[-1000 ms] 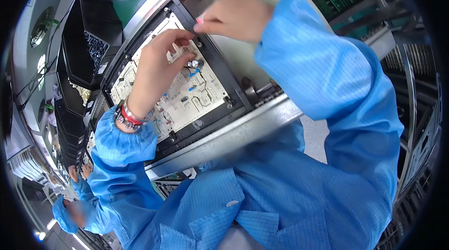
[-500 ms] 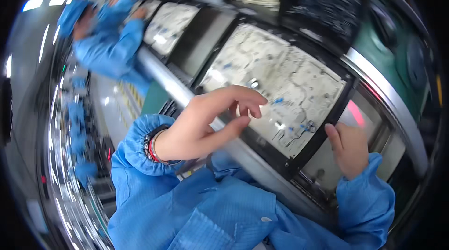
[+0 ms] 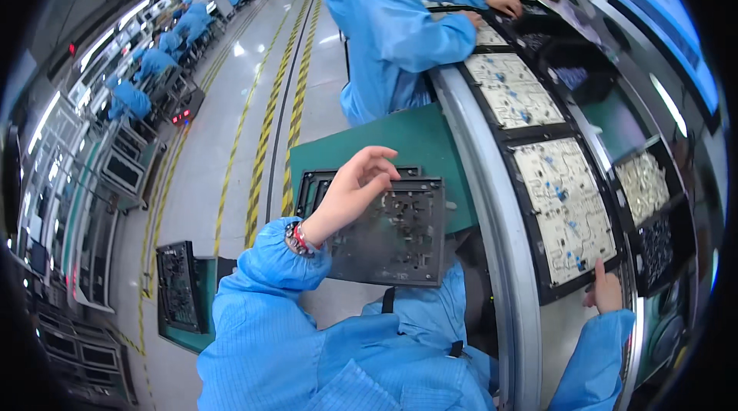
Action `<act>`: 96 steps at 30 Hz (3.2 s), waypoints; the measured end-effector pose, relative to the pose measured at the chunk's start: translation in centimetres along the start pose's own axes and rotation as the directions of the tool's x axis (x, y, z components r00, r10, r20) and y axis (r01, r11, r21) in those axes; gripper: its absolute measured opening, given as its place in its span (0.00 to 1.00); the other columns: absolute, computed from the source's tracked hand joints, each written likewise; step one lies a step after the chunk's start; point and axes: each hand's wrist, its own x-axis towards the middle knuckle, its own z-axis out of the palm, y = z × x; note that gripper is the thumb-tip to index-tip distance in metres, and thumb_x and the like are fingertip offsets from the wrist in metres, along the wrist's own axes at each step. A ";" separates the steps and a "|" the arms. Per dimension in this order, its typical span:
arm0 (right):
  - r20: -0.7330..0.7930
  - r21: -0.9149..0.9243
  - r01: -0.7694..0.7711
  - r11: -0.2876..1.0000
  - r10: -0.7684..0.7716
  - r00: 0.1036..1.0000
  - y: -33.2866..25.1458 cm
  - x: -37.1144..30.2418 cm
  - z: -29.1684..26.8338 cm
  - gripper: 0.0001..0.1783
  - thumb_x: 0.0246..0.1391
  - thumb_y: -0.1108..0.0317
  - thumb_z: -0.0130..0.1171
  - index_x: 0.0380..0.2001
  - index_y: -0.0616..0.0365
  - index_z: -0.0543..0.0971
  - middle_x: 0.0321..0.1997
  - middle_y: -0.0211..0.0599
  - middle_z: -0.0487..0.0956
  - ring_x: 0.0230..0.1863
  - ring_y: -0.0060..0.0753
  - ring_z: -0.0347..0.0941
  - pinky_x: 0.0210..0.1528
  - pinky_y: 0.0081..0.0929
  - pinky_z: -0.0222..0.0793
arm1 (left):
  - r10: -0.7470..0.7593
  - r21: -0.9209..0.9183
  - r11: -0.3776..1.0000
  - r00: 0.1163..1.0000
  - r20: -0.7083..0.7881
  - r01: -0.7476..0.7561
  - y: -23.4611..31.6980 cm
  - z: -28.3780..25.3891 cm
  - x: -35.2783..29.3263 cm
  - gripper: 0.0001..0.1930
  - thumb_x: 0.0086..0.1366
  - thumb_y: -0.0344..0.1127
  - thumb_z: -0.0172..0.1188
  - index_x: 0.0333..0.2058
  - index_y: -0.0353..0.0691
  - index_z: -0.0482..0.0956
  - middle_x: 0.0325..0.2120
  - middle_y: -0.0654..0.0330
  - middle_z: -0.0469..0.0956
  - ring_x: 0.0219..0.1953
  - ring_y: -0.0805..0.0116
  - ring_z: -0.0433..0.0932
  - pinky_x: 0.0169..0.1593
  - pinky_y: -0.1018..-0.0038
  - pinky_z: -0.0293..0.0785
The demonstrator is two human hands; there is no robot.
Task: Manually inserting electronic components into a printed circuit board on an assembly line and scanning barcode labels.
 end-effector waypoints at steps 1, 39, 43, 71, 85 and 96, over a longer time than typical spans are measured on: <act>-0.072 -0.332 0.033 0.943 -0.060 0.996 -1.0 -0.2 0.3 0.38 0.58 0.40 0.41 0.13 0.67 0.73 0.09 0.45 0.73 0.10 0.36 0.70 0.17 0.28 0.66 | -0.003 0.013 1.000 0.998 -0.064 0.004 -2.5 -1.8 -0.3 0.17 0.61 0.23 0.49 0.49 0.36 0.66 0.35 0.63 0.74 0.35 0.79 0.71 0.40 0.82 0.68; 0.247 -0.172 0.791 0.587 -0.752 0.611 -28.0 1.4 19.4 0.16 0.56 0.63 0.48 0.22 0.62 0.77 0.14 0.36 0.75 0.17 0.28 0.72 0.23 0.27 0.65 | 0.370 0.203 0.017 0.182 -0.911 0.979 -8.5 -33.8 -34.8 0.18 0.41 0.33 0.64 0.31 0.36 0.69 0.29 0.48 0.74 0.33 0.44 0.74 0.35 0.57 0.71; 0.223 -0.013 0.837 0.547 -0.814 0.536 -27.4 0.1 18.5 0.16 0.57 0.63 0.48 0.23 0.63 0.76 0.15 0.35 0.75 0.18 0.26 0.72 0.24 0.25 0.65 | 0.388 0.487 0.128 0.409 -0.826 0.864 -2.1 -26.8 -26.0 0.23 0.40 0.37 0.66 0.36 0.37 0.72 0.31 0.48 0.75 0.36 0.45 0.74 0.39 0.59 0.72; 0.326 -0.393 0.738 0.548 -0.668 0.669 -18.4 -0.9 30.9 0.17 0.53 0.60 0.52 0.33 0.69 0.71 0.34 0.61 0.76 0.36 0.60 0.75 0.38 0.49 0.71 | -0.007 0.743 0.257 0.770 -0.638 0.618 -16.8 -11.5 -10.4 0.21 0.57 0.47 0.59 0.32 0.30 0.76 0.36 0.39 0.73 0.41 0.42 0.71 0.46 0.56 0.68; 0.150 -0.244 0.740 0.627 -0.729 0.668 -18.3 -7.1 23.7 0.13 0.51 0.66 0.53 0.32 0.67 0.69 0.22 0.55 0.75 0.26 0.58 0.73 0.31 0.47 0.69 | -0.505 -0.009 0.775 0.610 -0.611 0.632 -14.2 -12.5 -9.3 0.24 0.62 0.49 0.49 0.41 0.29 0.77 0.38 0.52 0.78 0.43 0.61 0.74 0.50 0.67 0.66; -0.388 0.094 0.252 0.963 -0.198 0.900 4.0 -22.0 2.2 0.17 0.51 0.79 0.54 0.44 0.66 0.66 0.18 0.36 0.73 0.18 0.22 0.69 0.20 0.21 0.60 | -0.345 0.020 0.926 0.824 0.449 0.377 4.3 13.1 0.1 0.22 0.69 0.43 0.39 0.51 0.28 0.62 0.48 0.49 0.71 0.48 0.58 0.73 0.51 0.67 0.68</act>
